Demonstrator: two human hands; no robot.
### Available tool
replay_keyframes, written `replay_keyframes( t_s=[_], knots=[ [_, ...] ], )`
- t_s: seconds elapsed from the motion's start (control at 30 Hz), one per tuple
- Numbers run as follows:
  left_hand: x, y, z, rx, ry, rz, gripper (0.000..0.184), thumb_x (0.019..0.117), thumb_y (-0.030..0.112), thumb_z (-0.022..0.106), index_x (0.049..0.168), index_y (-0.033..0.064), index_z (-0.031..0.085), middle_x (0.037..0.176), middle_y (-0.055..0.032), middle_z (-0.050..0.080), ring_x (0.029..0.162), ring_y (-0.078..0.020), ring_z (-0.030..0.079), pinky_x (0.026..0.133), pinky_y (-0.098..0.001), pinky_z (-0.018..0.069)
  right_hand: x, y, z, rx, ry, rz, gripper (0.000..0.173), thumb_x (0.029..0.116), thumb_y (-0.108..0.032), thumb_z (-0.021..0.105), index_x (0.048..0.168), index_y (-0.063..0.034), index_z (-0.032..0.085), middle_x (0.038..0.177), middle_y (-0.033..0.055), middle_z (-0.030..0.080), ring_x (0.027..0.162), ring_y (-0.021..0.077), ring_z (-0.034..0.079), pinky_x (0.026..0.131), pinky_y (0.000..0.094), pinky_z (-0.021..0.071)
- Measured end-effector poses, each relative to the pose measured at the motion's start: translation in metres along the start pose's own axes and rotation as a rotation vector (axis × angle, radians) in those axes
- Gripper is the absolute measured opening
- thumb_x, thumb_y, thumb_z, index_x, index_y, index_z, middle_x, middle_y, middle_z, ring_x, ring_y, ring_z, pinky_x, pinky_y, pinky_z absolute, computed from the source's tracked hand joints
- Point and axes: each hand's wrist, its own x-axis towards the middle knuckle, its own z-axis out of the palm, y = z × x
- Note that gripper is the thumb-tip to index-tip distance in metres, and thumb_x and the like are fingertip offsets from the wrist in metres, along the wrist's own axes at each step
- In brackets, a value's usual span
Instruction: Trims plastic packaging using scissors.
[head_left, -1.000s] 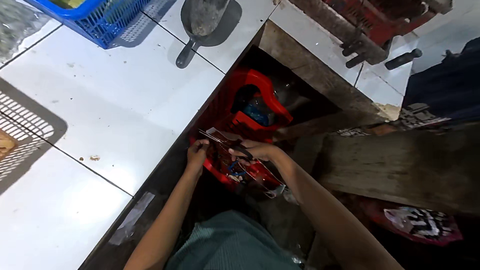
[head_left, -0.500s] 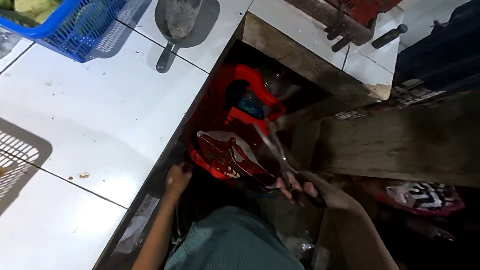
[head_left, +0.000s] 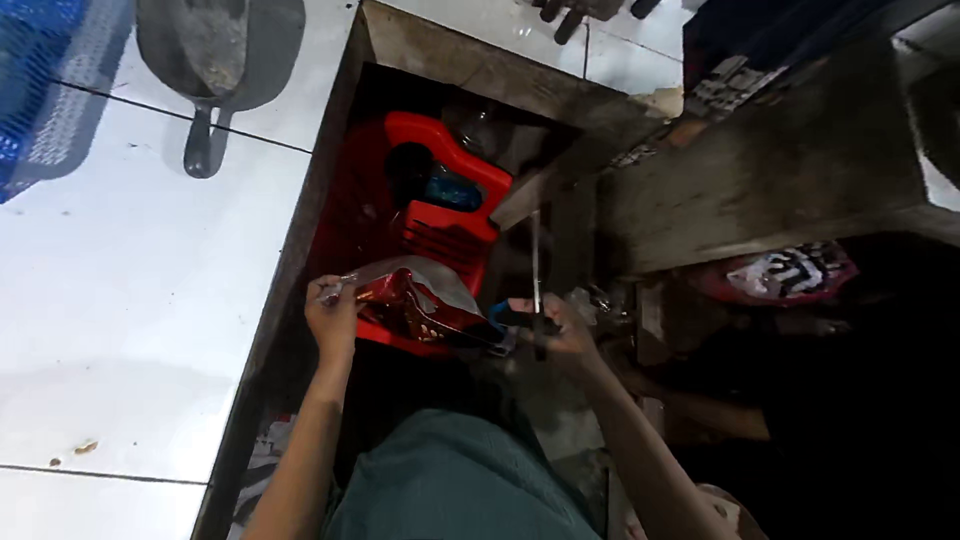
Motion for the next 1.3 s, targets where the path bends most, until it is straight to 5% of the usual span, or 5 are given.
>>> replay_keyframes(
  t_s=[0.33,0.57,0.77,1.07,1.3],
  knots=[
    [0.025,-0.013,-0.013,-0.370,0.181,-0.326,0.031,0.1039,0.009,0.053,0.134,0.0007,0.051,0.119,-0.0103,0.059,0.101,-0.0156,0.060,0.089,-0.0316,0.0527,-0.031,0.027,0.021,0.351,0.104,0.236,0.023,0.0834,0.011,0.062,0.103,-0.0011,0.061,0.079,0.0028,0.066,0.065,0.0094,0.063,0.059,0.0256,0.0544],
    [-0.061,-0.013,0.019,-0.313,-0.111,-0.438,0.079,0.1028,0.068,0.008,0.123,0.0042,0.050,0.097,-0.0032,0.061,0.090,-0.0143,0.064,0.086,-0.0376,0.0547,-0.018,0.024,0.025,0.417,0.111,0.306,0.018,0.0900,0.009,0.057,0.103,-0.0024,0.061,0.077,0.0026,0.061,0.060,0.0085,0.056,0.055,0.0242,0.0498],
    [-0.133,-0.023,0.064,0.176,-0.868,-0.464,0.035,0.0965,0.017,0.070,0.126,-0.0006,0.063,0.115,-0.0102,0.070,0.102,-0.0151,0.068,0.090,-0.0326,0.0559,0.003,0.019,0.018,0.515,-0.048,0.382,0.020,0.0862,0.001,0.067,0.104,-0.0059,0.063,0.076,0.0037,0.063,0.056,0.0089,0.056,0.049,0.0244,0.0500],
    [-0.197,-0.041,0.120,-0.099,-0.488,-0.518,0.019,0.1059,0.012,0.054,0.107,-0.0016,0.068,0.089,-0.0059,0.072,0.079,-0.0122,0.070,0.077,-0.0283,0.0599,0.011,0.072,-0.103,0.398,-0.515,-0.005,0.041,0.1042,-0.045,0.054,0.120,-0.0091,0.068,0.079,0.0012,0.069,0.066,0.0103,0.069,0.058,0.0241,0.0601],
    [-0.224,-0.073,0.098,0.167,-0.241,0.091,0.008,0.0943,0.010,0.071,0.094,0.0024,0.074,0.109,-0.0066,0.070,0.095,-0.0091,0.069,0.083,-0.0263,0.0595,-0.020,0.111,-0.174,-0.051,-1.017,0.248,0.080,0.0739,-0.075,0.074,0.122,-0.0137,0.058,0.084,-0.0085,0.061,0.067,0.0009,0.059,0.059,0.0195,0.0526]
  ],
)
